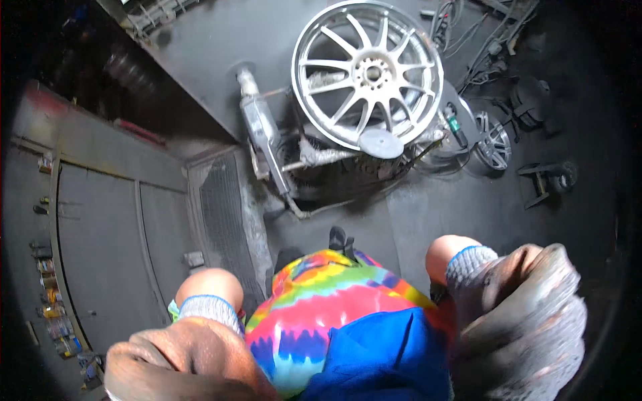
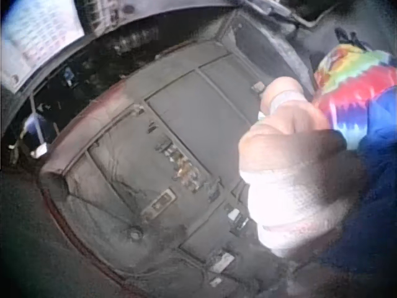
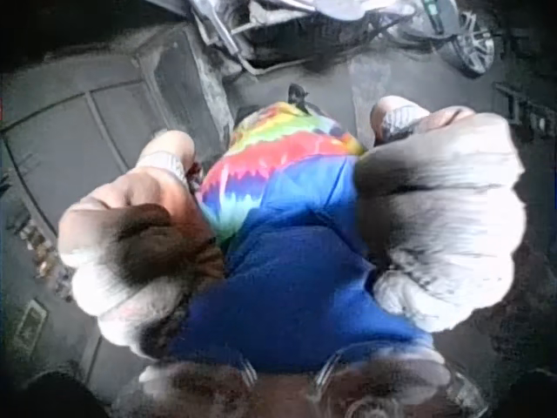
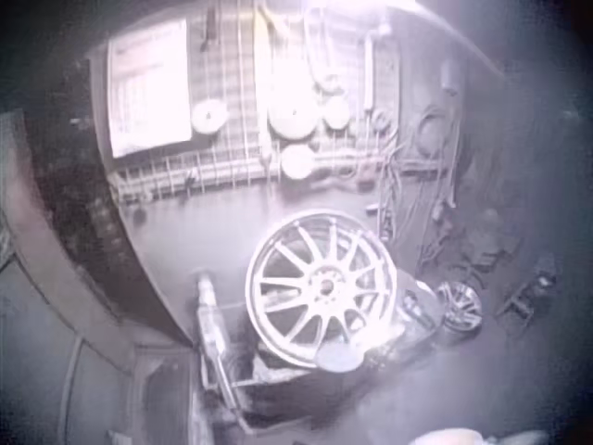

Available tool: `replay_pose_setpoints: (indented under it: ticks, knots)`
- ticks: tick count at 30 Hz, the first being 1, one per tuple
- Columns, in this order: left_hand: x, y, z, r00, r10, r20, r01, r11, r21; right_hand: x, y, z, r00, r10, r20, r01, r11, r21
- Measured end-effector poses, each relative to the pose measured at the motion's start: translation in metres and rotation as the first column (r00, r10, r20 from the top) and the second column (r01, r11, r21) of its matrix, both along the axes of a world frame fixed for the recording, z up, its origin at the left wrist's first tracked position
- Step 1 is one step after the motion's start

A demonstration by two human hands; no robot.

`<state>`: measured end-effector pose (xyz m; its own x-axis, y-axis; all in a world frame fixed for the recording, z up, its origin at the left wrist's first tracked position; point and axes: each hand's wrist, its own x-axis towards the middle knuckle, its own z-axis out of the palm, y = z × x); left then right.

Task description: The person prepares and polishes car rims by attaching various grinding and buffing pads to a power tool and applying it to the surface of the wheels.

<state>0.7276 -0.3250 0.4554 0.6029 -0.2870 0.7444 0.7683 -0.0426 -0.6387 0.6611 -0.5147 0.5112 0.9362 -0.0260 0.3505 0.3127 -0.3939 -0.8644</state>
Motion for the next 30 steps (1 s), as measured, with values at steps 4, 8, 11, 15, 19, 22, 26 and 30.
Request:
replay_pose_setpoints:
  ticks: [4, 8, 11, 15, 19, 22, 26, 30]
  knots:
    - [0.041, 0.009, -0.025, -0.428, 0.258, 0.867, -0.852, -0.434, -0.291, 0.008, -0.019, -0.022, 0.986, 0.054, 0.156, -0.069, 0.993, 0.092]
    - [0.080, -0.027, -0.036, -0.623, 0.388, 0.679, -0.730, -0.600, -0.326, 0.026, -0.021, -0.040, 0.976, -0.014, 0.219, -0.014, 0.992, 0.126]
    - [0.076, -0.018, -0.031, -0.483, 0.098, 0.870, -0.688, -0.657, -0.308, 0.039, -0.021, -0.051, 0.956, -0.103, 0.274, 0.061, 0.985, 0.160]
    - [0.082, -0.015, -0.039, -0.231, 0.024, 0.973, -0.541, -0.834, -0.108, 0.063, 0.030, -0.062, 0.707, -0.707, 0.010, 0.701, 0.702, 0.125]
    - [0.108, 0.010, -0.016, 0.104, -0.470, 0.877, -0.638, -0.708, -0.303, 0.097, -0.002, -0.099, 0.833, -0.337, 0.438, 0.146, 0.899, 0.413]
    - [0.180, 0.039, -0.036, -0.271, -0.519, 0.811, -0.548, -0.609, -0.573, 0.132, -0.019, -0.102, 0.901, 0.027, 0.434, -0.106, 0.982, 0.158]
    - [0.270, 0.000, -0.125, -0.483, -0.607, 0.631, 0.036, -0.734, -0.678, 0.212, 0.005, -0.194, 0.962, 0.056, 0.268, -0.064, 0.998, 0.020]
    - [0.356, -0.035, -0.243, 0.554, -0.207, 0.806, -0.525, -0.839, 0.146, 0.259, 0.026, -0.284, 0.995, -0.081, -0.055, 0.078, 0.995, -0.060]
